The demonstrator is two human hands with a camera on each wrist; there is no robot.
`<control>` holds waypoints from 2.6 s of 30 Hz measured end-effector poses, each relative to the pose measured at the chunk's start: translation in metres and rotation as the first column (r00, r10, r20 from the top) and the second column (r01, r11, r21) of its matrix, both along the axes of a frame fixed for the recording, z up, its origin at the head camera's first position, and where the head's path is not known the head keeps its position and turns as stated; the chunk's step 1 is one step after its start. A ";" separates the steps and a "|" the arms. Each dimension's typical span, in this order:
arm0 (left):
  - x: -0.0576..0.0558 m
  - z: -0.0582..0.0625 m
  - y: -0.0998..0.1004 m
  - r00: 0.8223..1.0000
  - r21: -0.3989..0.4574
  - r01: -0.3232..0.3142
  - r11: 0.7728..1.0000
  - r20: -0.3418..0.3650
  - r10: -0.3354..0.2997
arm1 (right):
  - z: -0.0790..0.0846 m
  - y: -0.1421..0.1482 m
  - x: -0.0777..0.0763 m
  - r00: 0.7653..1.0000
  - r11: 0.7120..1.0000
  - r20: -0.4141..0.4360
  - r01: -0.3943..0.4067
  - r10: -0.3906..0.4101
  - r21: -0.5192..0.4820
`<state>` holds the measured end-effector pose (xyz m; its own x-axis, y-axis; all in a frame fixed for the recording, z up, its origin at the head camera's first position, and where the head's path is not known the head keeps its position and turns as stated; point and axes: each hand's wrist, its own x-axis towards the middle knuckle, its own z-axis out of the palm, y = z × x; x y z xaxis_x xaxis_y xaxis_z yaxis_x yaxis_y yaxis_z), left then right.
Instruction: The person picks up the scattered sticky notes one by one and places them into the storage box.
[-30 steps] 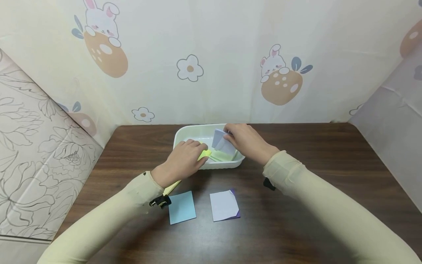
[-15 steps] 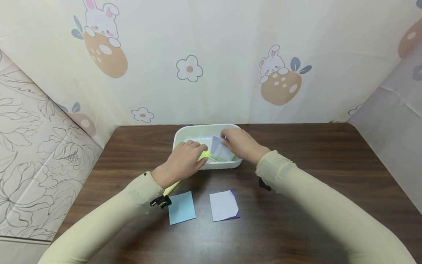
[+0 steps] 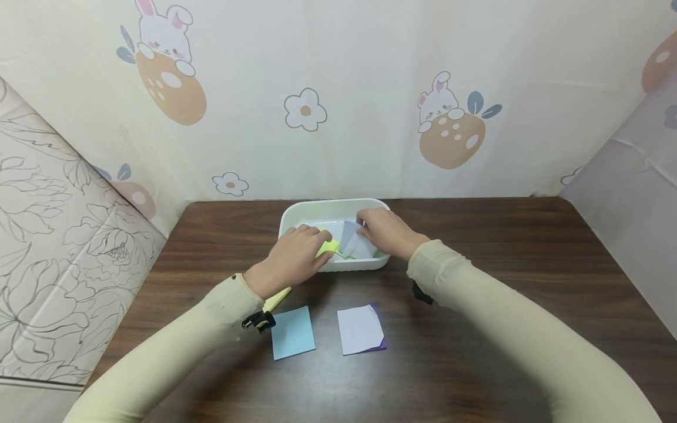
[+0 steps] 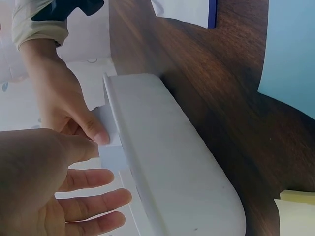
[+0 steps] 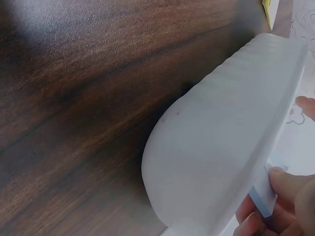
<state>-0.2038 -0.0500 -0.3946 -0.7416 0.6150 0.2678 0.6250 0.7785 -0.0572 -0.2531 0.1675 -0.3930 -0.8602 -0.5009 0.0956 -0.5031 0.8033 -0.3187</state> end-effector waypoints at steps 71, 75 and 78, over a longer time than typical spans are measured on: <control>-0.037 -0.010 -0.006 0.973 -0.049 -0.119 0.992 0.192 0.126 | -0.011 -0.004 -0.017 0.998 0.992 0.060 -0.007 0.000 0.127; -0.036 -0.008 -0.006 0.974 -0.044 -0.115 0.992 0.193 0.122 | -0.008 -0.007 -0.014 0.999 0.994 0.038 -0.013 0.009 0.110; -0.036 -0.005 -0.008 0.975 -0.041 -0.109 0.993 0.191 0.115 | -0.006 -0.010 -0.011 1.000 0.995 0.024 -0.020 0.017 0.097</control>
<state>-0.2398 -0.0577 -0.3994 -0.8421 0.5308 0.0955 0.5356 0.8439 0.0317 -0.2643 0.1576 -0.3985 -0.8521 -0.5227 0.0255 -0.5116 0.8217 -0.2513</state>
